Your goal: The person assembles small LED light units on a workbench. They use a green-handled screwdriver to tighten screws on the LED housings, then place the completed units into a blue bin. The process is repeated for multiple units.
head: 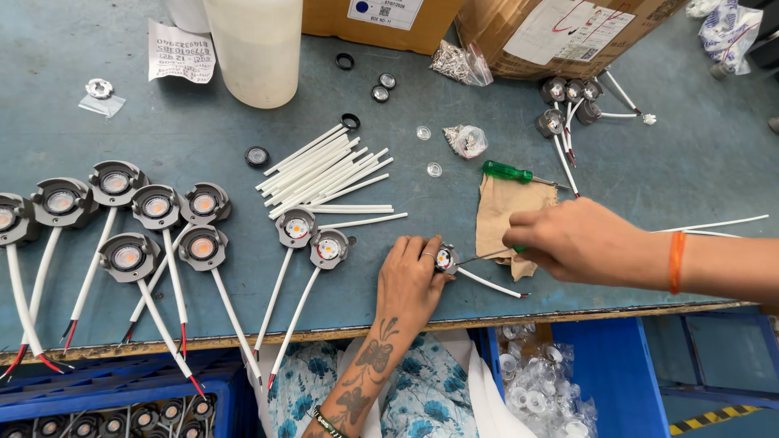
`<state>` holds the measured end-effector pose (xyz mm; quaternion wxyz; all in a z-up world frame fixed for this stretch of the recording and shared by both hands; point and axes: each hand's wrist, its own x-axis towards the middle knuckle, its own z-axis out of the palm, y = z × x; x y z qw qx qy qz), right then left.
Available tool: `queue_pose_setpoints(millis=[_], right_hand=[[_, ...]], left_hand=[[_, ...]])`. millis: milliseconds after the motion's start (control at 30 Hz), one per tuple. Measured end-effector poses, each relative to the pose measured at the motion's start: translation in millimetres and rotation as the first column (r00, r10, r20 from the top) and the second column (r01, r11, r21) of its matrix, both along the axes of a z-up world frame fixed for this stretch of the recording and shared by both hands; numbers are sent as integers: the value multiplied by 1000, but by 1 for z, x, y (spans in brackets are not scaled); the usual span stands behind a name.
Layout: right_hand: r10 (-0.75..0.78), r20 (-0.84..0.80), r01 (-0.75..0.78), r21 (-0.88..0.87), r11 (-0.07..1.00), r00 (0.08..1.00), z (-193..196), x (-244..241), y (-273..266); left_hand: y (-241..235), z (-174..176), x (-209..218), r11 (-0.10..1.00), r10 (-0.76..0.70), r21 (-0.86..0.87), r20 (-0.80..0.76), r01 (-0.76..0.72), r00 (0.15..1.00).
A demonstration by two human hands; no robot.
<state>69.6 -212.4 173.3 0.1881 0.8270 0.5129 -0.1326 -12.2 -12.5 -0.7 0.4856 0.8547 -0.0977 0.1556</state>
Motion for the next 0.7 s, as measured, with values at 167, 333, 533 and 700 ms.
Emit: queue_pose_setpoints(millis=[167,333,533,700], right_hand=[[747,152,-676,-339,654,647,16,3,23],[736,110,-678,-318,663,668,10,8,17],[-5,-92,-29,-364,931,996,-13,1,-19],[-652,-370,684,-59,728,662,-24,0,-26]], left_hand=[[-5,0,-4,1000,21,-12,9,-21,1000],[-7,-4,-3,999,15,-35,52,-13,999],[-10,-9,-3,999,9,-35,37,-8,999],[-15,-13,-4,1000,1,-8,58,-1,998]])
